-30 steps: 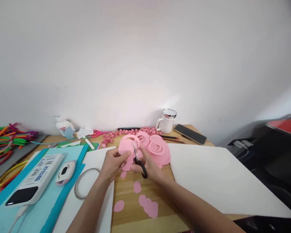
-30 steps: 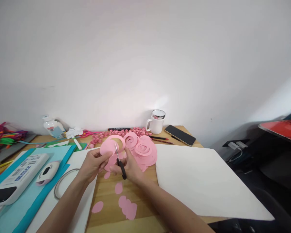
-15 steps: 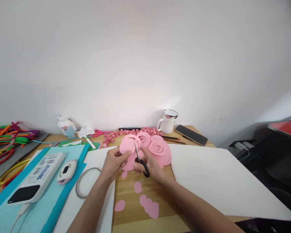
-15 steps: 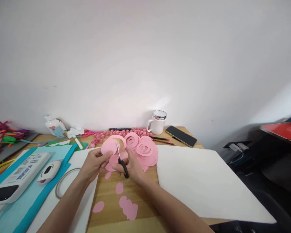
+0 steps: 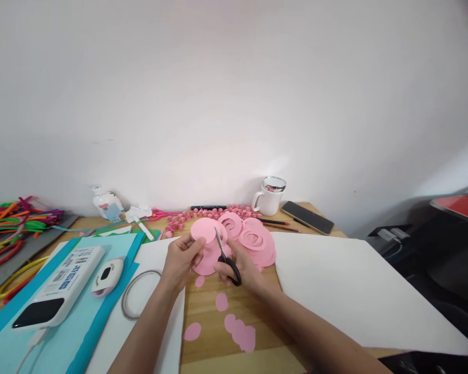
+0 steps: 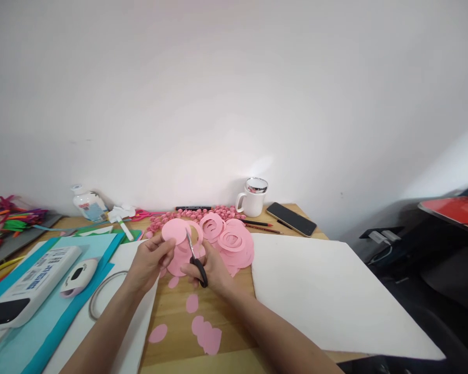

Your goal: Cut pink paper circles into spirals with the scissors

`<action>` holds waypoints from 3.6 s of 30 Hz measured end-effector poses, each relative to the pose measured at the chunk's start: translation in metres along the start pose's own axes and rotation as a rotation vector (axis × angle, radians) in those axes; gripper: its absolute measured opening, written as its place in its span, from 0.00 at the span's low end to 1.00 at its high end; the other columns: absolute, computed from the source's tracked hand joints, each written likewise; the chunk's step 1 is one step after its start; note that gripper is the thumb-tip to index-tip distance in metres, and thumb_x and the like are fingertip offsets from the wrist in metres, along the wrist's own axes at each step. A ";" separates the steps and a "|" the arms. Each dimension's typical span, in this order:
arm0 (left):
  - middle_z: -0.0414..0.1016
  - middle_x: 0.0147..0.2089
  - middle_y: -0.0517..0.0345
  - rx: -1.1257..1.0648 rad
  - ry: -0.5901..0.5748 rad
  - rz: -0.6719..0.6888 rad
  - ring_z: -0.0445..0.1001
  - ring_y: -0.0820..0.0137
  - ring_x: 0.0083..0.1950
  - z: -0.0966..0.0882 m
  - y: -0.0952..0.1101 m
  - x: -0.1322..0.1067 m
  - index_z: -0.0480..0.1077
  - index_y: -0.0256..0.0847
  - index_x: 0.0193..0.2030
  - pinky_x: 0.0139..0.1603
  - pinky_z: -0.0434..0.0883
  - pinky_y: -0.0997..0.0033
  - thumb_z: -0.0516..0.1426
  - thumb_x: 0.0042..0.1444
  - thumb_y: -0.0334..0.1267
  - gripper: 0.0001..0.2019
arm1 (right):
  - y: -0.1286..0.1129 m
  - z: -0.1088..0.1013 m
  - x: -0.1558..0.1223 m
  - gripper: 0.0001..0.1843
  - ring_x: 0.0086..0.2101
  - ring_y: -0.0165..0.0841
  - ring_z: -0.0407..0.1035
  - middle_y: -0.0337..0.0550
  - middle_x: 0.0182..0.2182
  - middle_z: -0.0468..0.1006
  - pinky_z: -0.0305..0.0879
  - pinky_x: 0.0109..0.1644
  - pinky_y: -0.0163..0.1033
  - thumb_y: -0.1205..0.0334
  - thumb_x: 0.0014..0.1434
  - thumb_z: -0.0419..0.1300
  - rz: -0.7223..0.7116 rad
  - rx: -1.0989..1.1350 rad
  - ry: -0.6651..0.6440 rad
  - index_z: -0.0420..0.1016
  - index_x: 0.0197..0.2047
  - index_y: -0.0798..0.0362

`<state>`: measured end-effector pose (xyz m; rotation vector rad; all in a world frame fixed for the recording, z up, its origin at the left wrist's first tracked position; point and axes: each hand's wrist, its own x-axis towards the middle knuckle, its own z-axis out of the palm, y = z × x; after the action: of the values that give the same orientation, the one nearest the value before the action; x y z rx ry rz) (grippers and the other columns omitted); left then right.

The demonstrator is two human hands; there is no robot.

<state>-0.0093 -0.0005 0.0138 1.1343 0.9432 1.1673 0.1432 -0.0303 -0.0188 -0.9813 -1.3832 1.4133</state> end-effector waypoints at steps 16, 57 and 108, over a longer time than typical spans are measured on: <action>0.57 0.11 0.69 0.104 0.016 -0.029 0.49 0.83 0.12 0.003 0.003 -0.002 0.66 0.37 0.19 0.12 0.45 0.80 0.66 0.39 0.43 0.15 | -0.003 0.003 0.001 0.42 0.20 0.28 0.63 0.27 0.18 0.66 0.55 0.22 0.30 0.54 0.42 0.70 0.006 0.114 -0.062 0.52 0.54 0.50; 0.60 0.11 0.69 0.092 -0.005 -0.033 0.51 0.83 0.12 0.002 0.003 -0.002 0.65 0.37 0.20 0.12 0.47 0.80 0.65 0.41 0.44 0.15 | 0.002 0.003 0.000 0.34 0.17 0.28 0.64 0.29 0.17 0.68 0.57 0.18 0.30 0.51 0.45 0.67 -0.005 0.022 -0.075 0.57 0.50 0.52; 0.60 0.12 0.69 0.116 -0.045 -0.090 0.51 0.83 0.13 0.002 0.002 -0.003 0.67 0.36 0.20 0.14 0.47 0.81 0.66 0.40 0.43 0.15 | -0.005 0.001 0.001 0.38 0.21 0.26 0.62 0.28 0.20 0.67 0.53 0.23 0.30 0.54 0.39 0.71 0.007 0.137 -0.035 0.55 0.48 0.50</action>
<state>-0.0086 -0.0032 0.0163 1.1937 1.0275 1.0216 0.1425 -0.0298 -0.0135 -0.8770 -1.2914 1.5155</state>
